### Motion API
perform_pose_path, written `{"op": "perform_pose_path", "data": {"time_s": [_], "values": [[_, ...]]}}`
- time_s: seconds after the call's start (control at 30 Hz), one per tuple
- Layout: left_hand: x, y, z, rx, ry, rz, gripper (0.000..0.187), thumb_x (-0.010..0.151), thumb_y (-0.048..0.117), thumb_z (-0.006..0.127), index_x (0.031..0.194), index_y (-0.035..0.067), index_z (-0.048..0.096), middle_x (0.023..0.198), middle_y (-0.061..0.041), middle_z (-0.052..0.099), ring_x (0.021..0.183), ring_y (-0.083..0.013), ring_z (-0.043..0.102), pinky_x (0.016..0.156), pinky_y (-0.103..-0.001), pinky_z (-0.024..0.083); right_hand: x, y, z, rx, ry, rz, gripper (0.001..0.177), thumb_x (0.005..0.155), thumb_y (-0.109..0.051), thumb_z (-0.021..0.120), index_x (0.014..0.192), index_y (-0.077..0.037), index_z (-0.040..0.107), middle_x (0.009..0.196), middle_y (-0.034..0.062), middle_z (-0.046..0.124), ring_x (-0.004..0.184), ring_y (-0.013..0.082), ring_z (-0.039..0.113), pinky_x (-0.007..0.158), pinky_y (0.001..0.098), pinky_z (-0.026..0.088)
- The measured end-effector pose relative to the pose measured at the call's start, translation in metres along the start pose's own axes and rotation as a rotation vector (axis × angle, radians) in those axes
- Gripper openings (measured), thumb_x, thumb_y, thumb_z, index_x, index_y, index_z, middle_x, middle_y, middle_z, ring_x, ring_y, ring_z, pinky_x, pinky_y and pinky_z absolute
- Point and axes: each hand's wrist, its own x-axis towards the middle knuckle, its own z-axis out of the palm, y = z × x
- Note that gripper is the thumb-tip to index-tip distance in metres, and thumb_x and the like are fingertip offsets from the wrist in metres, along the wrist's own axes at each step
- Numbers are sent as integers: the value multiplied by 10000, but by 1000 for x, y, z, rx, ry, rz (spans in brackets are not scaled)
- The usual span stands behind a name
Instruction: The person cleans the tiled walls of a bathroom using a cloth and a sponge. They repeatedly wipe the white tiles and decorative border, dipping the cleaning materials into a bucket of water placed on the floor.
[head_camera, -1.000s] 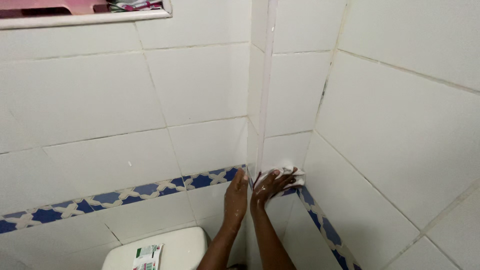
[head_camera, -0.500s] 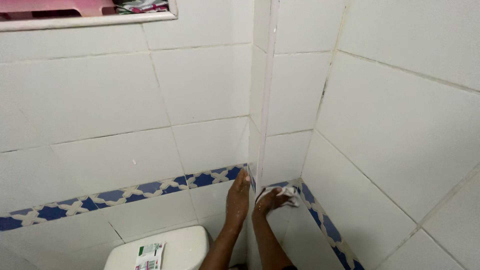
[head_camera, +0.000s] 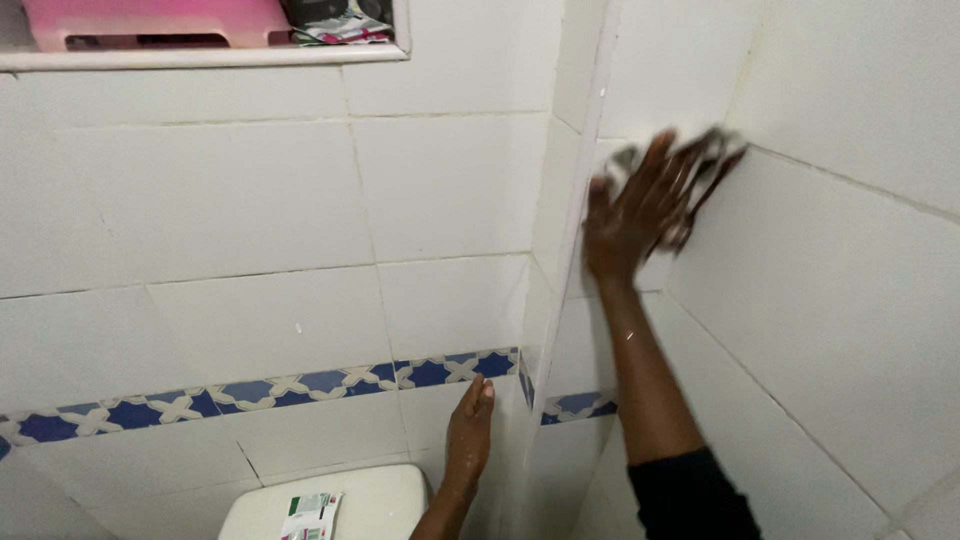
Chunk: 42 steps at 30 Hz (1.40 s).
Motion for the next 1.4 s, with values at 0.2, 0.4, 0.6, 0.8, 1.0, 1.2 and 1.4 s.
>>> {"op": "perform_pose_path", "data": {"time_s": [0.2,0.4,0.6,0.8,1.0,1.2,1.4], "values": [[13,16,16,42,-42,45,686,999,561,436,1573,188,391,1564,-85,499,1454,-267,459,1202,-409,338,160,-55,-24,-138,65,-313,770,1165,-705,167,1709,-176,38,1776,109,5,1668,306,36,1366,577,42],[9,34,38,-81,-91,217,767,957,626,435,1549,140,396,1508,-114,565,1429,-273,519,1189,-412,376,11,-41,-49,-270,-218,-572,686,1121,-428,520,1694,-228,200,1756,99,186,1604,378,103,1295,625,77],[-7,40,40,-19,-105,164,752,985,626,399,1555,135,422,1498,-126,559,1408,-292,515,1175,-430,380,72,-36,-7,338,-449,-554,706,1064,-350,437,1692,-136,196,1800,56,212,1672,293,228,1376,523,198],[-9,25,28,-109,-104,230,725,981,552,451,1543,95,406,1448,-135,633,1403,-271,555,1158,-377,407,125,-112,23,55,-160,-597,843,986,-490,437,1683,-90,182,1774,122,188,1641,338,198,1339,544,165],[-16,8,10,-135,-131,57,737,983,576,453,1559,123,377,1466,-156,604,1410,-280,546,1163,-373,387,84,-136,0,-294,-127,-637,1002,909,-630,437,1674,-44,168,1748,188,163,1609,383,168,1301,565,133],[-22,10,3,-114,-112,161,797,968,635,417,1567,111,388,1517,-182,537,1418,-320,508,1176,-417,372,14,-117,-8,-907,-155,-766,1172,831,-771,437,1666,2,154,1722,254,139,1578,429,138,1264,586,101],[-32,4,-10,-141,-143,170,810,966,646,414,1579,122,348,1524,-143,553,1432,-306,492,1180,-433,348,-175,-29,4,-1483,-633,-1013,1351,753,-911,437,1657,48,140,1697,319,115,1546,474,108,1227,607,68]]}}
